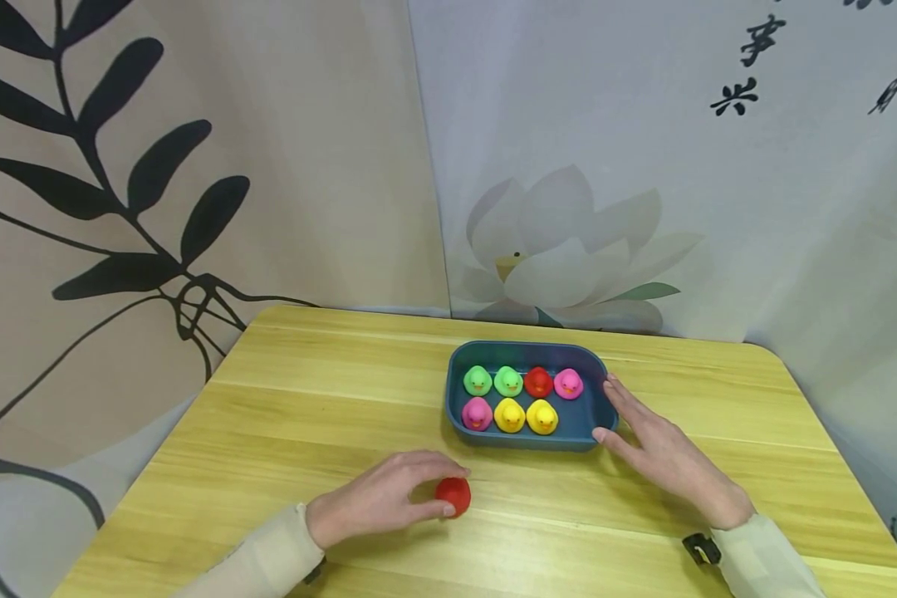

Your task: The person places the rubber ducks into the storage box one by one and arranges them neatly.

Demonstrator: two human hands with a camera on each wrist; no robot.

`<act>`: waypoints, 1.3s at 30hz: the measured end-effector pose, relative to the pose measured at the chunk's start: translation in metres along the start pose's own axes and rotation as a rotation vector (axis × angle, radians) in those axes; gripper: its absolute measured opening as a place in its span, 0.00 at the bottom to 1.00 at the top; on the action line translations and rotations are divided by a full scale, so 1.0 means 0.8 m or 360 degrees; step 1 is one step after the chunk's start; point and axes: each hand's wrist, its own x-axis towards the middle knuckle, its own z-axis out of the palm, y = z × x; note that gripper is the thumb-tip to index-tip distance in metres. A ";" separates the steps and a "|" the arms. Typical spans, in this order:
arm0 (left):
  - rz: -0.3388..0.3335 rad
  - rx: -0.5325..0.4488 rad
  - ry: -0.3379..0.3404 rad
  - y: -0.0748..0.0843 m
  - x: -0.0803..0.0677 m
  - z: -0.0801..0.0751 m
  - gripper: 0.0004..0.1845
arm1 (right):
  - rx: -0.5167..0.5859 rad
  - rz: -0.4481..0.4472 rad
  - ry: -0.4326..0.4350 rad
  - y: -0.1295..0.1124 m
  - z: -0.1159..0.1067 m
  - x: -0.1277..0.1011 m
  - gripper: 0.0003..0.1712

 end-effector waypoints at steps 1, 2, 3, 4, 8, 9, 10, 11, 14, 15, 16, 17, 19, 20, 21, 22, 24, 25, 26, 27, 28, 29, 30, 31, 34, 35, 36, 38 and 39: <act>0.0009 -0.0014 -0.0005 0.000 0.000 0.000 0.23 | 0.0000 -0.0002 0.0002 0.000 0.000 0.000 0.48; 0.0012 -0.0026 -0.0011 -0.001 0.000 0.000 0.23 | -0.0002 -0.0005 0.0003 0.000 0.000 0.000 0.48; 0.0015 -0.0034 -0.0015 -0.002 0.001 0.001 0.23 | -0.0002 -0.0006 0.0005 0.000 0.000 0.000 0.48; 0.0015 -0.0043 -0.0018 -0.002 0.001 0.001 0.23 | -0.0002 -0.0006 0.0006 0.000 0.000 0.000 0.48; 0.0020 -0.0047 -0.0020 -0.005 0.001 0.003 0.22 | 0.0006 -0.0002 0.0005 0.000 0.001 0.001 0.47; 0.0027 -0.0051 -0.0019 -0.006 0.001 0.003 0.22 | 0.0010 -0.0001 0.0005 0.000 0.001 0.001 0.47; 0.0035 -0.0059 -0.0020 -0.007 0.001 0.004 0.22 | 0.0009 0.0002 0.0006 0.000 0.001 0.001 0.47; 0.0049 -0.0065 -0.0018 -0.009 0.002 0.004 0.21 | 0.0008 0.0004 0.0007 0.000 0.001 0.001 0.47; 0.0104 -0.0073 -0.0017 -0.012 0.002 0.006 0.19 | 0.0000 0.0010 0.0014 0.001 0.001 0.000 0.48; 0.0123 -0.0072 -0.0018 -0.013 0.002 0.006 0.19 | -0.0001 0.0010 0.0016 0.001 0.001 0.000 0.48; 0.0136 -0.0069 -0.0019 -0.013 0.002 0.006 0.18 | -0.0003 0.0011 0.0016 0.001 0.002 0.000 0.48; 0.0151 -0.0055 -0.0018 -0.014 0.002 0.006 0.17 | -0.0001 0.0011 0.0017 0.001 0.002 0.000 0.48; 0.0162 -0.0038 -0.0022 -0.015 0.003 0.007 0.15 | 0.0004 0.0011 0.0019 0.001 0.002 0.000 0.48; 0.0155 -0.0039 -0.0027 -0.016 0.004 0.007 0.15 | 0.0006 0.0011 0.0019 0.002 0.002 0.000 0.47; 0.0145 -0.0036 -0.0032 -0.016 0.004 0.008 0.14 | 0.0007 0.0012 0.0019 0.002 0.003 0.000 0.47; 0.0133 -0.0036 -0.0037 -0.016 0.004 0.008 0.13 | 0.0006 0.0013 0.0019 0.002 0.003 0.000 0.47; 0.0121 -0.0038 -0.0042 -0.015 0.004 0.008 0.13 | 0.0003 0.0017 0.0019 0.002 0.003 0.000 0.47; 0.0114 -0.0040 -0.0042 -0.014 0.004 0.008 0.13 | 0.0000 0.0018 0.0018 0.002 0.003 0.000 0.47; 0.0108 -0.0043 -0.0041 -0.014 0.005 0.008 0.12 | 0.0000 0.0019 0.0018 0.002 0.003 0.000 0.47; 0.0107 -0.0044 -0.0037 -0.013 0.005 0.007 0.12 | -0.0001 0.0019 0.0019 0.002 0.003 0.000 0.47; 0.0117 -0.0038 -0.0029 -0.012 0.005 0.007 0.12 | -0.0001 0.0019 0.0020 0.002 0.003 0.000 0.47; 0.0125 -0.0038 -0.0020 -0.011 0.005 0.006 0.13 | 0.0001 0.0018 0.0021 0.002 0.003 0.000 0.47; 0.0131 -0.0039 -0.0011 -0.010 0.006 0.006 0.13 | 0.0003 0.0017 0.0023 0.002 0.003 0.000 0.47; 0.0134 -0.0040 0.0000 -0.009 0.006 0.005 0.13 | 0.0003 0.0016 0.0024 0.002 0.003 0.000 0.47; 0.0141 -0.0055 0.0035 -0.004 0.008 0.004 0.14 | 0.0002 0.0016 0.0026 0.002 0.003 0.000 0.47; 0.0137 -0.0066 0.0043 -0.002 0.009 0.003 0.14 | 0.0001 0.0018 0.0025 0.002 0.003 0.000 0.47; 0.0140 -0.0073 0.0053 0.000 0.010 0.003 0.14 | 0.0000 0.0019 0.0024 0.002 0.003 0.000 0.47; 0.0141 -0.0092 0.0067 0.004 0.013 0.003 0.14 | -0.0001 0.0019 0.0023 0.001 0.003 0.000 0.48; 0.0145 -0.0099 0.0072 0.006 0.014 0.003 0.14 | 0.0000 0.0019 0.0024 0.002 0.003 0.000 0.48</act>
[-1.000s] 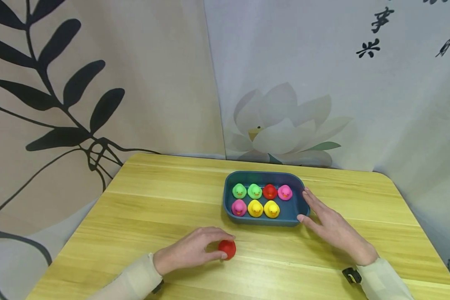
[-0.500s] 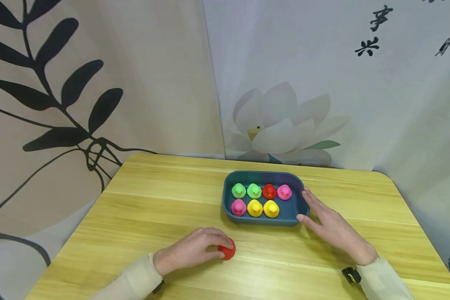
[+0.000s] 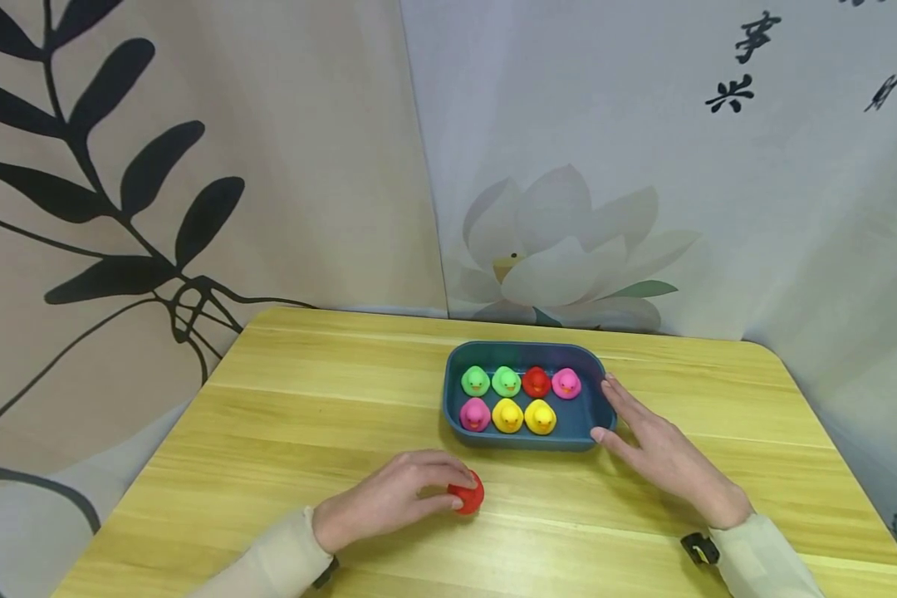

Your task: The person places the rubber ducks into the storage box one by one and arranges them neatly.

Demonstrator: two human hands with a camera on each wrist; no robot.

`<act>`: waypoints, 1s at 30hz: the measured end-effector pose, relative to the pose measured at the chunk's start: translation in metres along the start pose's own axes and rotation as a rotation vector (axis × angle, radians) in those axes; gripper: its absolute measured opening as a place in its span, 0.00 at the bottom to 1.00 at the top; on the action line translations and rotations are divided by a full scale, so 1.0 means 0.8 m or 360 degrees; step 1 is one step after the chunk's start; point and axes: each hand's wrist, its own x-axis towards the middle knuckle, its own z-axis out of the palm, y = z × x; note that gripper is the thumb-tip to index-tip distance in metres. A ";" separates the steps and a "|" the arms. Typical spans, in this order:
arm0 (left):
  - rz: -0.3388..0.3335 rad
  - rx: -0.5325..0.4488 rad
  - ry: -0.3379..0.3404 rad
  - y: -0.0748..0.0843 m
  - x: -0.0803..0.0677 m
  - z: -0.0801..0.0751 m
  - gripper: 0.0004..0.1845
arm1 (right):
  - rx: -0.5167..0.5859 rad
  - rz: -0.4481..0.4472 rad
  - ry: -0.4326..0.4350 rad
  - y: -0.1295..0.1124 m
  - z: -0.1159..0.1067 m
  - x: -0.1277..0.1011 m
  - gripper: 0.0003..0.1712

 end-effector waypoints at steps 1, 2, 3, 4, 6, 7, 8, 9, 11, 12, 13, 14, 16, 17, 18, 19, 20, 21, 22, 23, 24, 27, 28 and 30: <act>0.0013 0.0002 0.0006 0.002 0.002 0.001 0.14 | 0.0002 -0.0002 0.0001 0.000 0.000 0.000 0.48; 0.0028 0.0002 0.0011 0.004 0.005 0.001 0.14 | 0.0007 -0.0004 0.0001 0.000 0.000 0.000 0.48; 0.0039 -0.0004 0.0015 0.006 0.007 0.002 0.14 | 0.0012 -0.0007 0.0001 0.001 0.001 -0.001 0.48; 0.0051 -0.0005 0.0018 0.008 0.010 0.003 0.14 | 0.0015 -0.0009 0.0002 0.001 0.001 -0.001 0.48; 0.0081 -0.0005 0.0028 0.011 0.016 0.004 0.14 | 0.0026 -0.0011 0.0000 0.001 0.001 -0.001 0.48; 0.0099 -0.0011 0.0034 0.012 0.019 0.005 0.14 | 0.0029 -0.0012 0.0000 0.001 0.001 -0.001 0.48; 0.0117 -0.0009 0.0040 0.014 0.023 0.006 0.14 | 0.0032 -0.0011 -0.0002 0.002 0.001 -0.001 0.48; 0.0130 -0.0009 0.0051 0.016 0.027 0.006 0.14 | 0.0031 -0.0011 -0.0002 0.002 0.002 -0.001 0.48; 0.0160 -0.0011 0.0079 0.019 0.035 0.007 0.14 | 0.0029 -0.0007 -0.0003 0.002 0.002 -0.001 0.47; 0.0172 -0.0012 0.0097 0.021 0.039 0.007 0.14 | 0.0027 -0.0005 -0.0003 0.002 0.002 0.000 0.47; 0.0189 -0.0012 0.0120 0.024 0.043 0.008 0.14 | 0.0024 -0.0003 -0.0002 0.002 0.002 0.000 0.47; 0.0203 -0.0004 0.0145 0.026 0.048 0.008 0.14 | 0.0023 0.0000 -0.0002 0.002 0.002 0.000 0.47; 0.0227 -0.0012 0.0192 0.031 0.057 0.007 0.14 | 0.0017 0.0004 -0.0001 0.001 0.001 0.000 0.48; 0.0236 -0.0017 0.0213 0.033 0.061 0.007 0.13 | 0.0016 0.0006 -0.0002 0.001 0.001 0.000 0.48; 0.0248 -0.0021 0.0233 0.035 0.065 0.006 0.13 | 0.0015 0.0007 -0.0003 0.001 0.001 0.000 0.48; 0.0253 -0.0031 0.0248 0.037 0.069 0.006 0.13 | 0.0013 0.0007 -0.0002 0.000 0.001 0.000 0.48; 0.0256 -0.0045 0.0256 0.039 0.073 0.006 0.14 | 0.0011 0.0008 -0.0003 0.000 0.001 0.000 0.48; 0.0259 -0.0062 0.0261 0.041 0.077 0.005 0.14 | 0.0008 0.0007 -0.0004 0.000 0.001 0.000 0.48; 0.0260 -0.0076 0.0264 0.043 0.081 0.005 0.14 | 0.0008 0.0006 -0.0003 0.000 0.001 0.000 0.48; 0.0266 -0.0081 0.0269 0.044 0.085 0.005 0.14 | 0.0005 0.0006 -0.0003 0.000 0.001 0.000 0.48; 0.0278 -0.0086 0.0274 0.046 0.089 0.006 0.14 | 0.0003 0.0006 -0.0003 0.000 0.001 0.000 0.48; 0.0307 -0.0075 0.0294 0.049 0.102 0.007 0.14 | 0.0000 0.0008 -0.0003 0.000 0.001 0.000 0.47; 0.0309 -0.0068 0.0305 0.050 0.106 0.008 0.14 | 0.0001 0.0010 -0.0003 0.001 0.001 0.000 0.47; 0.0297 -0.0065 0.0322 0.051 0.115 0.009 0.15 | 0.0003 0.0008 -0.0003 0.001 0.001 0.000 0.47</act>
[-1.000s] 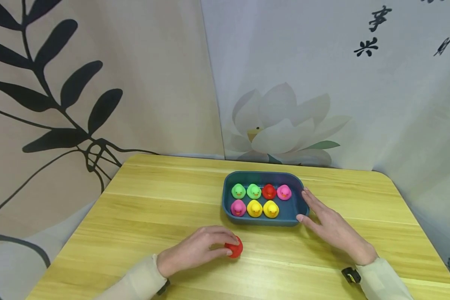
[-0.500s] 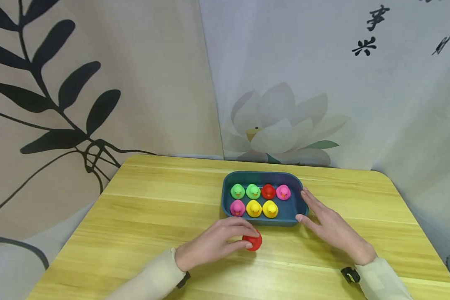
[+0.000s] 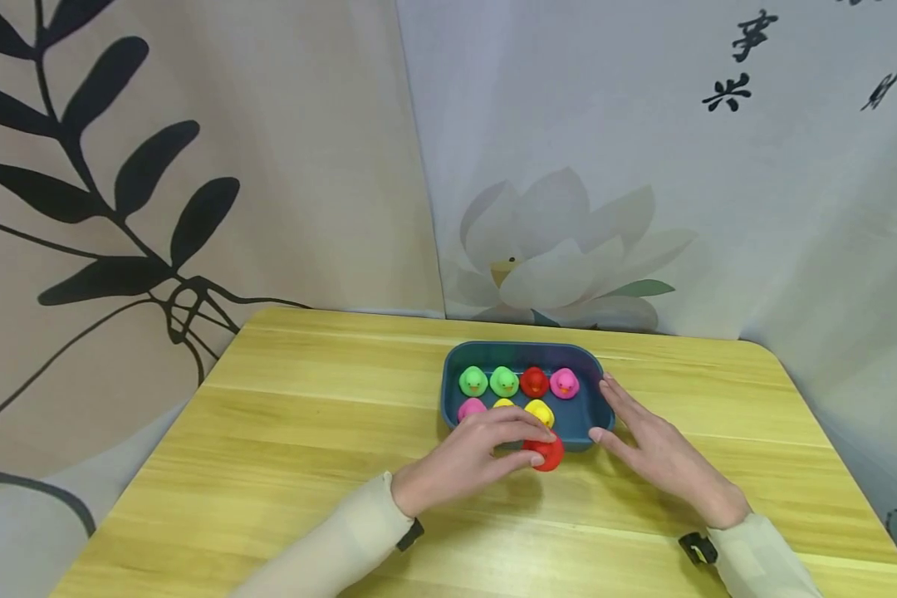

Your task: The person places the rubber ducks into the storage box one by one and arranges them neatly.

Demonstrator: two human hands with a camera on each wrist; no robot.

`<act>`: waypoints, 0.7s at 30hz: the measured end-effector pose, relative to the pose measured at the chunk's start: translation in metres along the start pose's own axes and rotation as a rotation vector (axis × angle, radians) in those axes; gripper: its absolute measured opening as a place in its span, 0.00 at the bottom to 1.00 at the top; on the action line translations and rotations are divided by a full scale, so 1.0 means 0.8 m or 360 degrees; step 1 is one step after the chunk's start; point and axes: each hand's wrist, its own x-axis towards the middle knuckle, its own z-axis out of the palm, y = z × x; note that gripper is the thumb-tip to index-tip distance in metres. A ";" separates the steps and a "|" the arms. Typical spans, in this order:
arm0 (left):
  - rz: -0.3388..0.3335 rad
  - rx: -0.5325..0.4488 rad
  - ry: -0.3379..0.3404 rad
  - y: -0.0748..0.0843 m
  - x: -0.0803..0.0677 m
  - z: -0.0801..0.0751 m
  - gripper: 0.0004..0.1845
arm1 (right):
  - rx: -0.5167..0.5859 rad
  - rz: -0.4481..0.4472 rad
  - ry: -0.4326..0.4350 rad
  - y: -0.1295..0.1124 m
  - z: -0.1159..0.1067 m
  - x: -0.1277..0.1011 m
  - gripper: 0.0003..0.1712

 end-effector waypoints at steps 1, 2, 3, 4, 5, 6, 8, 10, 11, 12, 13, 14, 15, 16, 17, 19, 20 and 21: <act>-0.0016 0.0003 0.0009 0.000 0.004 0.001 0.15 | 0.0002 -0.0004 0.0001 0.000 0.000 0.000 0.47; -0.0037 0.0010 0.0017 -0.001 0.008 0.003 0.16 | 0.0002 -0.0011 0.0002 0.001 0.000 0.000 0.47; -0.0057 0.0016 0.0023 -0.002 0.013 0.005 0.16 | 0.0003 -0.0015 0.0001 0.001 0.000 -0.001 0.47; -0.0068 0.0025 0.0031 -0.003 0.017 0.007 0.16 | 0.0001 -0.0022 0.0003 0.001 0.000 -0.001 0.47; -0.0078 0.0037 0.0041 -0.005 0.021 0.008 0.16 | 0.0000 -0.0030 0.0005 0.002 -0.001 -0.001 0.47; -0.0083 0.0056 0.0054 -0.006 0.026 0.010 0.17 | 0.0000 -0.0037 0.0008 0.002 -0.001 -0.001 0.47; -0.0088 0.0084 0.0075 -0.009 0.035 0.015 0.17 | 0.0005 -0.0048 0.0014 0.002 -0.001 -0.002 0.47; -0.0091 0.0096 0.0098 -0.012 0.043 0.019 0.16 | 0.0010 -0.0058 0.0021 0.003 0.000 -0.002 0.47; -0.0096 0.0092 0.0108 -0.014 0.048 0.022 0.16 | 0.0012 -0.0063 0.0023 0.004 0.000 -0.002 0.47; -0.0101 0.0085 0.0112 -0.015 0.052 0.024 0.16 | 0.0010 -0.0068 0.0027 0.004 0.000 -0.002 0.47; -0.0110 0.0082 0.0114 -0.017 0.056 0.027 0.16 | 0.0009 -0.0071 0.0030 0.005 0.000 -0.002 0.47; -0.0122 0.0085 0.0114 -0.018 0.060 0.030 0.15 | 0.0007 -0.0072 0.0031 0.005 0.000 -0.002 0.47; -0.0136 0.0092 0.0111 -0.020 0.064 0.033 0.15 | 0.0006 -0.0070 0.0034 0.006 0.000 -0.003 0.47; -0.0157 0.0106 0.0105 -0.022 0.068 0.035 0.15 | 0.0003 -0.0070 0.0035 0.006 0.000 -0.003 0.47; -0.0179 0.0120 0.0099 -0.024 0.071 0.038 0.15 | 0.0006 -0.0067 0.0038 0.006 0.000 -0.003 0.47; -0.0231 0.0179 0.0086 -0.027 0.077 0.044 0.15 | 0.0013 -0.0064 0.0040 0.005 0.000 -0.004 0.47; -0.0259 0.0203 0.0077 -0.029 0.080 0.046 0.15 | 0.0014 -0.0066 0.0041 0.005 0.001 -0.004 0.47; -0.0284 0.0222 0.0067 -0.031 0.082 0.049 0.15 | 0.0017 -0.0064 0.0043 0.005 0.001 -0.004 0.47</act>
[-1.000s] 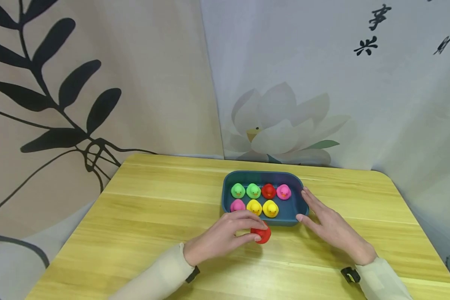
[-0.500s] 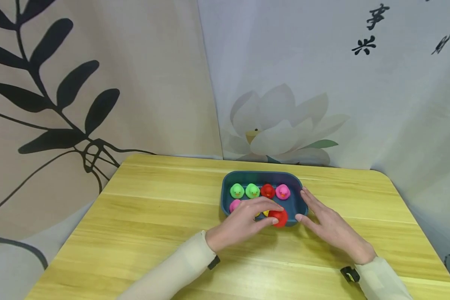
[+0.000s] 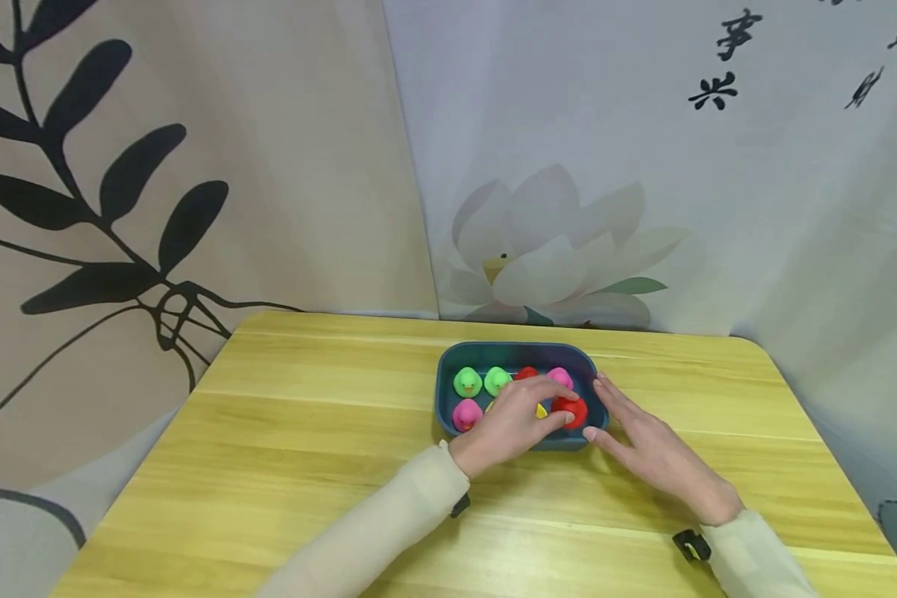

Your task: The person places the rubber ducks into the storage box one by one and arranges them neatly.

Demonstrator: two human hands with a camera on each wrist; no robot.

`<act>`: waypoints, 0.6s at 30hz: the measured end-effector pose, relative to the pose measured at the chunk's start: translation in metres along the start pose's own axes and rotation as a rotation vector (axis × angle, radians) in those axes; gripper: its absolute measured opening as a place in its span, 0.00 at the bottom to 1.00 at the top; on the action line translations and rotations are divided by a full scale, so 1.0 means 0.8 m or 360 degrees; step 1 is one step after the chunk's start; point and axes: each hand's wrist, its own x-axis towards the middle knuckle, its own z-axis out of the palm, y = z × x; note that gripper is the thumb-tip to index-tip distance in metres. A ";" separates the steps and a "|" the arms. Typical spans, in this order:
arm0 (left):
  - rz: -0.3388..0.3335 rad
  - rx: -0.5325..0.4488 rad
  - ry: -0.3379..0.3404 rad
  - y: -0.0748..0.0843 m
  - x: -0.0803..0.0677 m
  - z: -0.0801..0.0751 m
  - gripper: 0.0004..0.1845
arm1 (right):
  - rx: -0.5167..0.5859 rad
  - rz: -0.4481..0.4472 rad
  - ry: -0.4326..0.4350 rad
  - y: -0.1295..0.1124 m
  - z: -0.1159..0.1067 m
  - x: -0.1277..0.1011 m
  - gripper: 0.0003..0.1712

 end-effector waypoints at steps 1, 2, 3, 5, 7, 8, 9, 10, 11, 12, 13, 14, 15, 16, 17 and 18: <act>-0.0021 0.0019 -0.0010 -0.001 0.002 0.002 0.15 | -0.0001 0.0001 -0.0002 -0.001 0.000 0.000 0.47; -0.0032 0.0037 -0.0018 -0.002 0.003 0.005 0.15 | 0.0001 0.0003 0.0001 -0.001 0.000 0.000 0.47; -0.0044 0.0052 -0.0027 -0.002 0.005 0.006 0.15 | -0.0002 0.0005 -0.0002 -0.002 0.000 0.000 0.47; -0.0059 0.0069 -0.0046 -0.004 0.007 0.010 0.15 | -0.0002 0.0007 -0.0007 -0.002 0.001 0.000 0.47; -0.0064 0.0079 -0.0062 -0.005 0.010 0.013 0.14 | 0.0002 0.0014 -0.0009 -0.001 0.001 0.000 0.47; -0.0065 0.0086 -0.0071 -0.005 0.012 0.014 0.14 | 0.0004 0.0016 -0.0007 -0.001 0.001 0.000 0.47; -0.0069 0.0091 -0.0081 -0.006 0.013 0.015 0.13 | 0.0002 0.0014 -0.0009 -0.001 0.001 0.000 0.46; -0.0077 0.0091 -0.0093 -0.007 0.015 0.016 0.13 | 0.0004 0.0014 -0.0008 -0.001 0.002 0.000 0.46; -0.0086 0.0089 -0.0105 -0.008 0.016 0.017 0.13 | 0.0004 0.0013 -0.0008 -0.001 0.001 0.000 0.46; -0.0096 0.0089 -0.0120 -0.009 0.018 0.018 0.13 | 0.0005 0.0015 -0.0008 -0.001 0.001 0.000 0.47; -0.0106 0.0089 -0.0134 -0.009 0.019 0.019 0.13 | 0.0004 0.0016 -0.0009 -0.001 0.002 0.000 0.47; -0.0111 0.0096 -0.0145 -0.010 0.020 0.020 0.13 | 0.0004 0.0017 -0.0008 -0.001 0.002 0.000 0.47; -0.0117 0.0101 -0.0154 -0.011 0.021 0.021 0.12 | 0.0003 0.0015 -0.0007 -0.001 0.002 0.000 0.47; -0.0126 0.0101 -0.0162 -0.012 0.022 0.022 0.12 | 0.0003 0.0018 -0.0007 -0.001 0.002 0.000 0.47; -0.0128 0.0107 -0.0168 -0.012 0.023 0.023 0.11 | 0.0002 0.0015 -0.0007 -0.001 0.002 0.000 0.47; -0.0130 0.0114 -0.0175 -0.013 0.023 0.023 0.10 | 0.0001 0.0014 -0.0007 -0.001 0.002 0.001 0.47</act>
